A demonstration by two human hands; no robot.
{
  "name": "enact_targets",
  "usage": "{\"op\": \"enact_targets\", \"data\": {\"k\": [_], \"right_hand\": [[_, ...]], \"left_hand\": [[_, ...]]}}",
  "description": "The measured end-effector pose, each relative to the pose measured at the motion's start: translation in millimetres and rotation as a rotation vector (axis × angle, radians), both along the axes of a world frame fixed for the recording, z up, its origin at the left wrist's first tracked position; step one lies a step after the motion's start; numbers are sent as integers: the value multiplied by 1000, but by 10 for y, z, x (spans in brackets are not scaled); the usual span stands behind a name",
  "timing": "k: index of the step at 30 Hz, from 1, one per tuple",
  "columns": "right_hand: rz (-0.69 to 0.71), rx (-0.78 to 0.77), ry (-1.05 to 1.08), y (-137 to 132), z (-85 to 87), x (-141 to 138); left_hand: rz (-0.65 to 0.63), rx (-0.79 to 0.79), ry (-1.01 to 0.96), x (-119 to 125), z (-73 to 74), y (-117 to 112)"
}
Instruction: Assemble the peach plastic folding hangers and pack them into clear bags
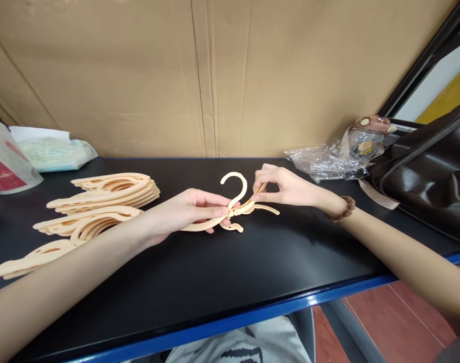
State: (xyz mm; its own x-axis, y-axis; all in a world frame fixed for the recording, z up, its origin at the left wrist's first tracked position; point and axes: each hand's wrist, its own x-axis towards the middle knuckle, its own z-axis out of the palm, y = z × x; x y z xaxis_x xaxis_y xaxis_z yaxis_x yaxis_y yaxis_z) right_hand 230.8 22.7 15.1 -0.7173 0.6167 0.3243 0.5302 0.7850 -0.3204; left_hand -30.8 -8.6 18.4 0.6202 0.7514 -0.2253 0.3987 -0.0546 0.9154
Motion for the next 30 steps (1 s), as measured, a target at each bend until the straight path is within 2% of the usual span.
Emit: {"op": "enact_targets", "data": {"k": [6,12,16,20,23,30], "right_hand": [[-18,57,-27,-3,-6,1],[-29,38,-29,3,-8,7],[25,-8,-8,-89,27,-77],[114,-55,31,-237,92,-206],[105,-35,28,-248,104,-212],[-24,37,30,-68,66,-30]], "left_hand": [[36,44,7,20,-2,-12],[31,91,-18,44,-21,-20],[54,136,-62,97,-42,-53],[-23,69,-103,148,-48,-90],[-41,42,-114,144,-50,-90],[187,86,-129,111,2,-77]]}}
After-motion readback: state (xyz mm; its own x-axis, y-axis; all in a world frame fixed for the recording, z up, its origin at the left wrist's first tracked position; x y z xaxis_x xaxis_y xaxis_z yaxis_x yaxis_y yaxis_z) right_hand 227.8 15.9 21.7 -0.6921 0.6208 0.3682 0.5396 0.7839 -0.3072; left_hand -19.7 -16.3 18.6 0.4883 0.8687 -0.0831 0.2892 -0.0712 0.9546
